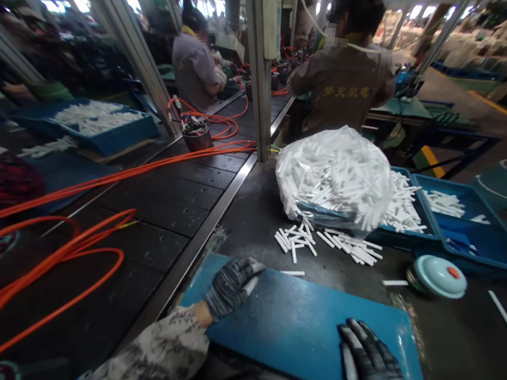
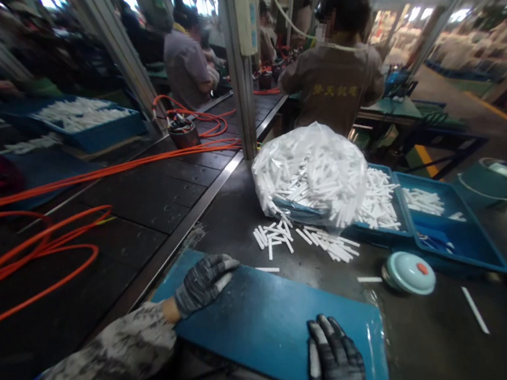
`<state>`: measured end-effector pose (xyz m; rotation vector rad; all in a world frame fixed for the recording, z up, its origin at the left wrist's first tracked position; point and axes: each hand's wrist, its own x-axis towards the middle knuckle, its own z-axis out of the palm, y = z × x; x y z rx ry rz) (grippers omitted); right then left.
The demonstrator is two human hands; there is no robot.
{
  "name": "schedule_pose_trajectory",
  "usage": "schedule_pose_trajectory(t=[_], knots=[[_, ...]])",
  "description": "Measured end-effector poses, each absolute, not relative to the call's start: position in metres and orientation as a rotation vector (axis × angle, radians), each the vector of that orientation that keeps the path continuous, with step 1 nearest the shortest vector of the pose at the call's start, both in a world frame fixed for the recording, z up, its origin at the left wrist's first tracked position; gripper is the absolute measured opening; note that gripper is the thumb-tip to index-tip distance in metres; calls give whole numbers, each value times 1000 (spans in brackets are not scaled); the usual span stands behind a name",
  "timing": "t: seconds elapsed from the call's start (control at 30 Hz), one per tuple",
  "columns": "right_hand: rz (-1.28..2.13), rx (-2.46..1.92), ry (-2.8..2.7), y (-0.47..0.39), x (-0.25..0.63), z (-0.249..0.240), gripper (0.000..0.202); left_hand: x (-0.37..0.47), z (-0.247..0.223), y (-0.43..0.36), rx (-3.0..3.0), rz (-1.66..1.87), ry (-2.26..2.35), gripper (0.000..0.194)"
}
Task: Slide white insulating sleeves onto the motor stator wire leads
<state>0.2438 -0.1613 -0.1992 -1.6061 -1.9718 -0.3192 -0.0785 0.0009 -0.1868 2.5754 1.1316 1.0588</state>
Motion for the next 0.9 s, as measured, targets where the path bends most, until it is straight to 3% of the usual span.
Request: schedule_pose_trajectory(t=[0.63, 0.77, 0.9], knots=[[-317, -1594, -1974, -162, 246, -203, 29, -79, -186, -1, 2354, 1039, 1190, 26], [-349, -1591, -1982, -161, 245, -201, 29, -93, -162, 19, 2192, 1084, 1331, 20], [-367, -1576, -2001, -161, 246, -200, 29, -128, -121, 88, 2152, 1015, 1743, 18]])
